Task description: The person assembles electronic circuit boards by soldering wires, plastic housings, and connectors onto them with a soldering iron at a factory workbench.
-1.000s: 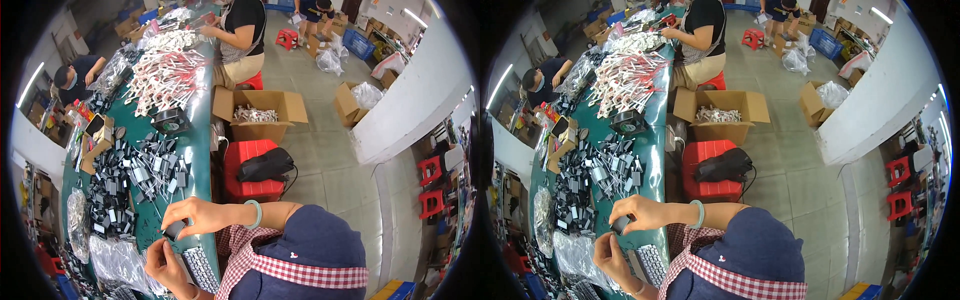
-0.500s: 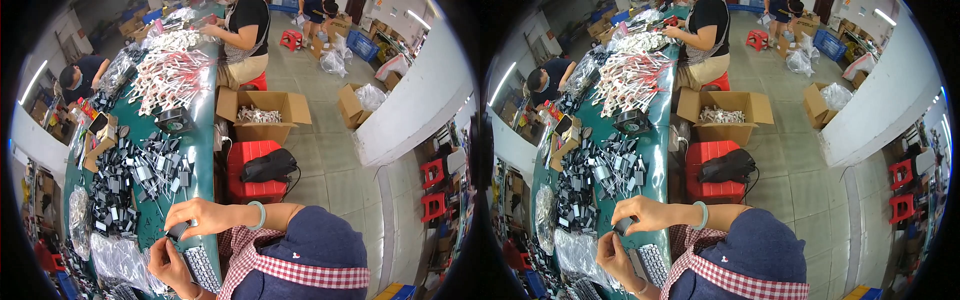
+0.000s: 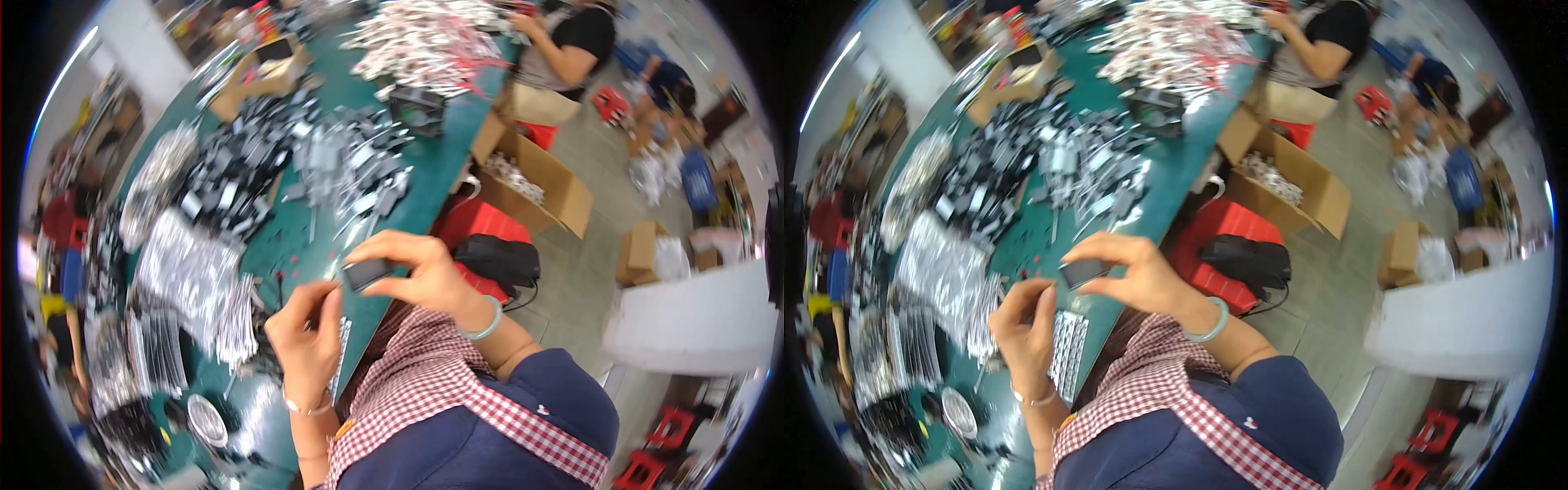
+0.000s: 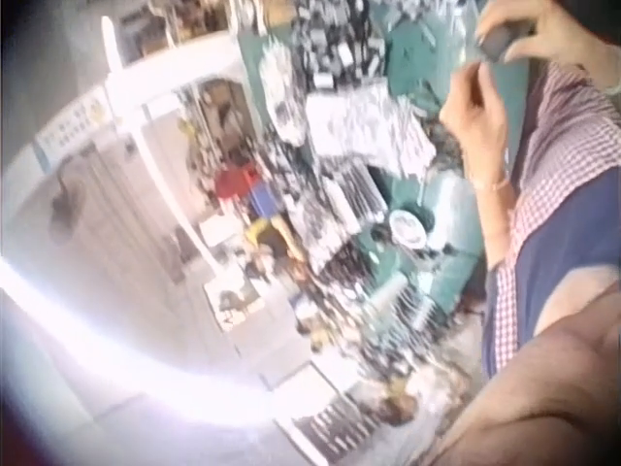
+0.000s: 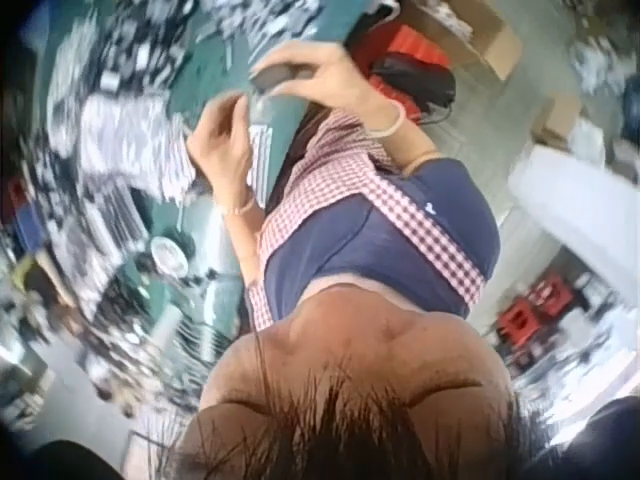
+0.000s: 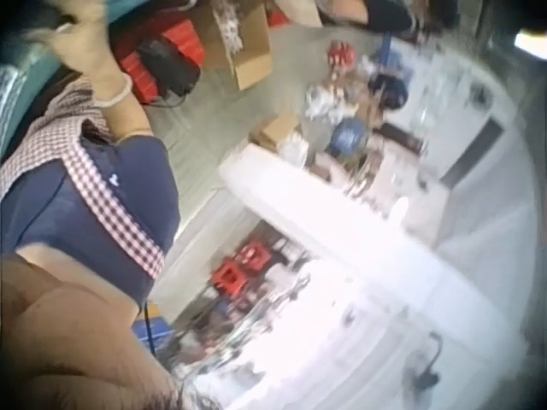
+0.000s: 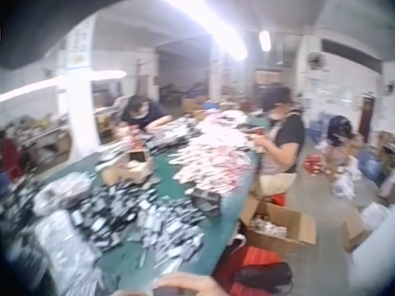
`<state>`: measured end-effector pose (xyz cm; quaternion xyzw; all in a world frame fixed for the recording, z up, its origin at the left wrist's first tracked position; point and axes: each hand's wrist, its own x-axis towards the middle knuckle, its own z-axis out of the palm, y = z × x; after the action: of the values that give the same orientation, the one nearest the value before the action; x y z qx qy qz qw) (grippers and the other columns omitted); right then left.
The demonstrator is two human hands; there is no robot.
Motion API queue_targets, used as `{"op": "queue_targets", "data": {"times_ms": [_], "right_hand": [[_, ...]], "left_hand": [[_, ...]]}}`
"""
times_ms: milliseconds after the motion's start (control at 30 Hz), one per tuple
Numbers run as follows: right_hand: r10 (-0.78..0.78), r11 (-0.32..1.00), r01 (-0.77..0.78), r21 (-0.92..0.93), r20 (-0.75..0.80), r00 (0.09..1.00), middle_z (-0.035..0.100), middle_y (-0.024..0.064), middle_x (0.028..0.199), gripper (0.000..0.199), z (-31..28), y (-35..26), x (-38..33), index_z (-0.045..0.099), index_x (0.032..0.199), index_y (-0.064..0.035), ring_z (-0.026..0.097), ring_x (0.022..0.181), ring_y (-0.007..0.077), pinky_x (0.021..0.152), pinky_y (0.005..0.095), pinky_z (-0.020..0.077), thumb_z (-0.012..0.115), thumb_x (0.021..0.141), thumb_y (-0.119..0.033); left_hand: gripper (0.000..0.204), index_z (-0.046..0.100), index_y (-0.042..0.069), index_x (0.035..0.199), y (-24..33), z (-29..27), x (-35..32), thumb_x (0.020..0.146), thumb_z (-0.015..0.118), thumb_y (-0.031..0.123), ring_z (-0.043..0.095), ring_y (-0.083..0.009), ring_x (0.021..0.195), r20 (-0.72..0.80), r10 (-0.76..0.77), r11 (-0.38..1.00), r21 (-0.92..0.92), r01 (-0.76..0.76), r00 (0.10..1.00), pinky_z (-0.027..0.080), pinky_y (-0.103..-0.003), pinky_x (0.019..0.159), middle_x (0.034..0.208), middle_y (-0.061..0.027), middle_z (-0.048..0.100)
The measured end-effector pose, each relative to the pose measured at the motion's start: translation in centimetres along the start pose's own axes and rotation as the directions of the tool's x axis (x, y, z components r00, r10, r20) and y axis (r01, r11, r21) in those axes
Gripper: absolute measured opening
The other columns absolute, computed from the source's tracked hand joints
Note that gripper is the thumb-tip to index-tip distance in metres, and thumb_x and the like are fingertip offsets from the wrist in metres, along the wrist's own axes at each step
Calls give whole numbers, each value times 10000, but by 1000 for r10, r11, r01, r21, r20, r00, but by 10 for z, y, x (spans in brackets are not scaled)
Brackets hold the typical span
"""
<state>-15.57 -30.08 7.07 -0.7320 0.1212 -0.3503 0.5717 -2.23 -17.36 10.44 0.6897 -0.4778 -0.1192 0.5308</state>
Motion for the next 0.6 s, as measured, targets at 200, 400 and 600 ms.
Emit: {"op": "queue_targets", "data": {"times_ms": [200, 400, 600], "right_hand": [[123, 929, -133, 345, 52, 991, 609, 140, 1059, 409, 9, 7, 2, 631, 1054, 50, 580, 982, 190, 836, 298, 486, 713, 657, 106], [67, 975, -76, 206, 51, 996, 620, 87, 1034, 387, 10, 7, 3, 648, 1054, 3, 592, 958, 161, 817, 269, 494, 730, 680, 61], [49, 996, -50, 80, 9, 999, 640, 91, 995, 381, 12, 9, 1, 654, 1035, -9, 606, 924, 168, 796, 269, 487, 740, 666, 34]], "left_hand": [[48, 621, -4, 832, 3, -1, -1, 789, 643, -11, 546, -131, 479, -16, 26, 999, 27, -26, 1000, 414, -247, 465, 614, -84, 588], [46, 613, -1, 820, -2, -2, -1, 787, 642, -13, 568, -179, 483, -6, 31, 999, 37, -31, 999, 426, -266, 461, 623, -102, 589], [53, 613, 2, 823, -5, 0, 0, 780, 641, -14, 568, -195, 486, 4, 57, 997, 44, -57, 998, 430, -276, 471, 630, -112, 589]]}}
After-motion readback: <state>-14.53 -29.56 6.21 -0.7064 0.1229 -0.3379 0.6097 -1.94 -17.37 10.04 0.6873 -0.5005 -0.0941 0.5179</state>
